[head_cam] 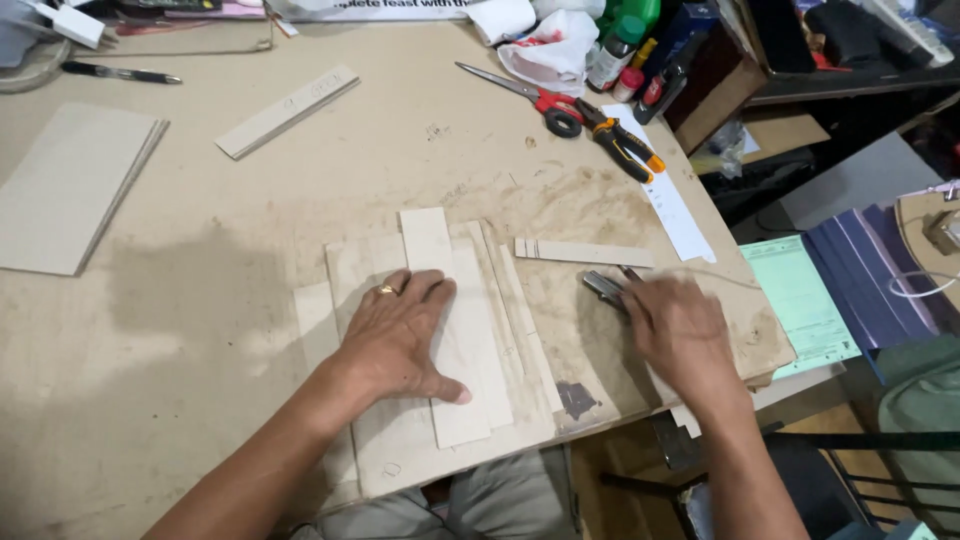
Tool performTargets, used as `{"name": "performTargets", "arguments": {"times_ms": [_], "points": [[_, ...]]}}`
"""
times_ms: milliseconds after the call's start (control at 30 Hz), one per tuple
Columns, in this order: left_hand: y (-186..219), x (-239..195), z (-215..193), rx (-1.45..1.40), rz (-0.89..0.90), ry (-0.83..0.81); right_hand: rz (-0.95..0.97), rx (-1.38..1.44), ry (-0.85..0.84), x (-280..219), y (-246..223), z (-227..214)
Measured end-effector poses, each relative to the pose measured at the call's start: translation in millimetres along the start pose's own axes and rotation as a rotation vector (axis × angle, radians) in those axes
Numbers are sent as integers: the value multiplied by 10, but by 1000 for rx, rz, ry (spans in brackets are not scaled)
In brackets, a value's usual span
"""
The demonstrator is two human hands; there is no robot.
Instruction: Measuring, marking, and cutting cardboard strips using a utility knife and a pen on a workbench.
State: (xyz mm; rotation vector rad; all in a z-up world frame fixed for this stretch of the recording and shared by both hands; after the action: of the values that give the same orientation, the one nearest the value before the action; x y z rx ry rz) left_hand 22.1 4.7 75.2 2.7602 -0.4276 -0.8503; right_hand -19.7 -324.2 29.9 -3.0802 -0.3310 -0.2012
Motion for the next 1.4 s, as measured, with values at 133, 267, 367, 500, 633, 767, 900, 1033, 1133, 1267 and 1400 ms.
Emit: {"name": "performTargets", "arguments": {"times_ms": [133, 267, 367, 500, 633, 767, 900, 1033, 1133, 1267, 1400], "points": [[-15, 25, 16, 23, 23, 39, 122, -153, -32, -278, -54, 115], [1, -69, -64, 12, 50, 9, 136, -92, -43, -234, 39, 245], [-34, -71, -84, -16, 61, -18, 142, -17, -38, -154, -68, 168], [-51, -81, -101, -50, 73, -39, 278, 197, -90, -163, -322, -53], [-74, -46, -62, -64, 56, -27, 368, 397, -64, -327, -541, -73], [-164, 216, 194, -3, 13, -18, 452, 1009, 153, -440, -877, -22], [-157, 216, 191, 23, 31, -8, 345, 1056, 184, -413, -1236, -43], [-135, 193, 175, 46, 30, 6, 156, 942, 60, -335, -1536, -173], [-165, 223, 224, 30, 55, 24, 46, 730, 143, -198, -1590, -36], [-62, -71, -79, -98, 95, 30, 253, 636, 207, 0, -1806, -182], [-92, -38, -49, -101, 105, 40, 349, 564, 128, 164, -1850, -145]]}}
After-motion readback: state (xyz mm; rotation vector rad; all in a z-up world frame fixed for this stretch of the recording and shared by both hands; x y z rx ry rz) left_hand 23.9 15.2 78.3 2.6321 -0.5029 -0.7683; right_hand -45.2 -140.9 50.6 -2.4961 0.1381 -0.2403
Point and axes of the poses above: each hand's wrist, its own x-axis towards the middle knuckle, its own z-axis out of the palm, y = z × x, the point moved 2 cm from there along x, towards the middle knuckle, and after that the axes turned 13 degrees about -z, right-handed, at the moved point
